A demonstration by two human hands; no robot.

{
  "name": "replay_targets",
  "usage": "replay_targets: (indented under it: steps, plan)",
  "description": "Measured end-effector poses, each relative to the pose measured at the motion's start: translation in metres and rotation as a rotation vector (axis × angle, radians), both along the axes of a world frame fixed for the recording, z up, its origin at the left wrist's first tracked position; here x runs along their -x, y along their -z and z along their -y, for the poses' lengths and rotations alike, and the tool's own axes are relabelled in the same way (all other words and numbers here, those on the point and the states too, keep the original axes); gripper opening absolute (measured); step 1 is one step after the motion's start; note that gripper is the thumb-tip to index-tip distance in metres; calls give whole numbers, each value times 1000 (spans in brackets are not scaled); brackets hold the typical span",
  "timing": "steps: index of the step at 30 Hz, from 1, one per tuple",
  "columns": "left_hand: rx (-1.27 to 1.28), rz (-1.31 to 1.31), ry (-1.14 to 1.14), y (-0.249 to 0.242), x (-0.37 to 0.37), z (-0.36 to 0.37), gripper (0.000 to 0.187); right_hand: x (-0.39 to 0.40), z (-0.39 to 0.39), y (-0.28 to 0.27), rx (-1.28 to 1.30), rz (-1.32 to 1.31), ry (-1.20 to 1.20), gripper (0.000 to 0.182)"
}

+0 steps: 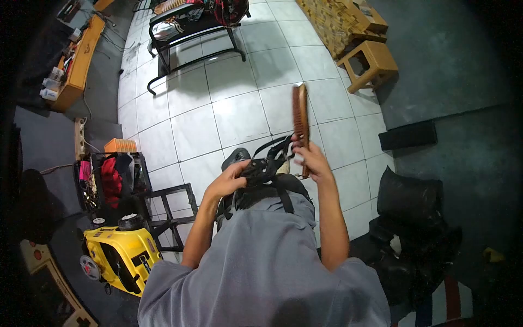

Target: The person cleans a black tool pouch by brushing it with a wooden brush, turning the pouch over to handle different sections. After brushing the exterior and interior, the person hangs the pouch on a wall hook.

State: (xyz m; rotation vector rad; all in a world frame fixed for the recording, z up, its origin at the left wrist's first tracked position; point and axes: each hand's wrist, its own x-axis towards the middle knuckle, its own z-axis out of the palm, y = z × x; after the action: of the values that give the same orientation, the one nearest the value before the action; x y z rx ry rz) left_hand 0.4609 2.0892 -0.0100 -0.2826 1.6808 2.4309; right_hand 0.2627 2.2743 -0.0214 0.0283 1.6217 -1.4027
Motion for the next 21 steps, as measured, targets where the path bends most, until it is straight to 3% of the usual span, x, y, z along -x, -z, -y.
replay_targets:
  steps: [1,3,4,5,8,10,13,15,17,19,21]
  plan:
    - [30,-19,49,-2,0,-1,51,-2,4,10,-86,61,-66,26]
    - [93,-53,144,-5,-1,-2,55,-7,9,35,57,224,-183,24]
    - [319,-55,241,-9,-2,2,59,-16,15,37,13,268,-157,23]
    - [232,-99,294,-10,-2,0,61,-21,18,44,54,295,-210,23]
    - [265,-189,181,-28,-6,-8,47,-32,27,50,100,377,-356,26]
    - [373,-263,164,-26,-13,-5,43,-40,37,66,93,431,-217,28]
    - [258,-327,-35,-32,-21,-8,33,-38,40,74,123,335,-173,25]
    - [-62,-270,-66,-29,-27,-9,37,-36,40,81,159,142,-167,21]
    - [-442,-150,-133,-33,-34,-14,41,-33,46,73,294,237,15,25]
    - [-340,-112,-171,-28,-43,-10,47,-33,54,57,442,331,180,27]
    - [-238,-75,-237,-24,-54,-7,47,-31,53,45,395,285,134,30]
